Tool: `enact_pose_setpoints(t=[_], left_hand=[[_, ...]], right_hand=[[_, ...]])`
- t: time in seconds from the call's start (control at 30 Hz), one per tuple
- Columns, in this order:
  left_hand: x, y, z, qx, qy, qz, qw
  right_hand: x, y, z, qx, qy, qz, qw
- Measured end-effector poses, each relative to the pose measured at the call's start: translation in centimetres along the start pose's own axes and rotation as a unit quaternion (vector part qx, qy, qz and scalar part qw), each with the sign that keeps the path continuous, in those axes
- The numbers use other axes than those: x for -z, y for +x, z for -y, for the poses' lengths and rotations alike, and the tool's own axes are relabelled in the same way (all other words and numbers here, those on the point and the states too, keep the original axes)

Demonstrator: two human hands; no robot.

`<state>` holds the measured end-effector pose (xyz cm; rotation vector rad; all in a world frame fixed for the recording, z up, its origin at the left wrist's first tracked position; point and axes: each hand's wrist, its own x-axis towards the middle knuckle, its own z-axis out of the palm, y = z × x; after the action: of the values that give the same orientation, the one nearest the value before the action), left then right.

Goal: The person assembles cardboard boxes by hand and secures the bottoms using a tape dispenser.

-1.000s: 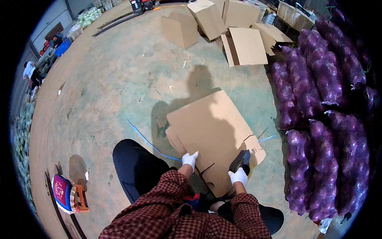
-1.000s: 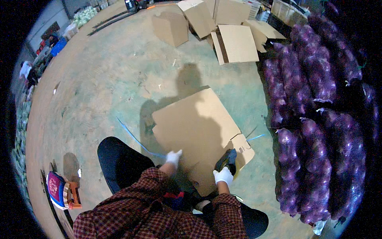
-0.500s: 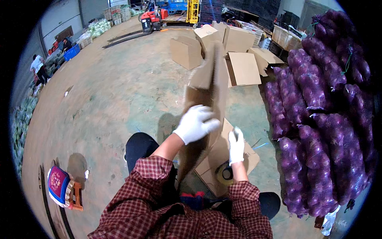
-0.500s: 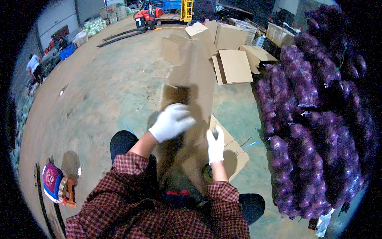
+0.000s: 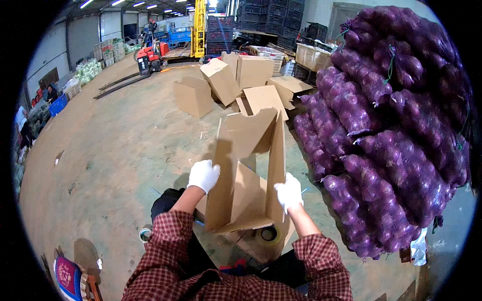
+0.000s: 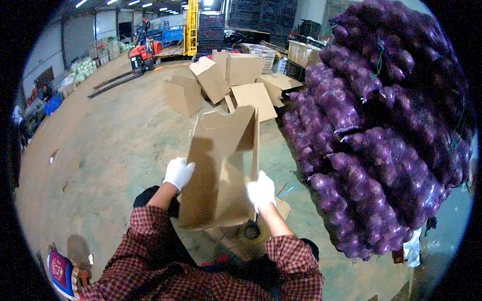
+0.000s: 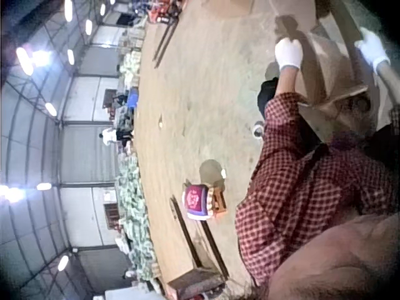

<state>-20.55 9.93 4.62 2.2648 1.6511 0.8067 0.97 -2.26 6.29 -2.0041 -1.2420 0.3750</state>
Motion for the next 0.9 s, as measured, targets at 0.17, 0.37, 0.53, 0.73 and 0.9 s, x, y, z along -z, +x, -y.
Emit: enact_pose_setpoints(t=[0.17, 0.37, 0.53, 0.73, 0.9], left_hand=[[2.8, 5.5, -0.8, -0.109, 0.04, 0.028, 0.993], [6.8, 7.4, -1.9, -0.237, 0.095, 0.151, 0.955], [8.4, 9.2, -3.4, -0.342, 0.106, 0.175, 0.917], [4.8, 12.3, -4.0, -0.348, 0.071, 0.188, 0.916], [-3.7, 13.4, -3.2, -0.319, 0.17, 0.225, 0.905]], right_hand=[[1.1, -3.7, 1.2, -0.117, 0.193, 0.215, 0.95], [7.9, 3.9, 1.1, 0.326, -0.25, -0.264, 0.873], [10.0, 10.0, 1.3, 0.112, -0.296, -0.104, 0.943], [6.5, 9.5, -2.6, 0.126, -0.284, 0.099, 0.945], [1.3, 9.7, -4.0, 0.037, -0.349, 0.157, 0.923]])
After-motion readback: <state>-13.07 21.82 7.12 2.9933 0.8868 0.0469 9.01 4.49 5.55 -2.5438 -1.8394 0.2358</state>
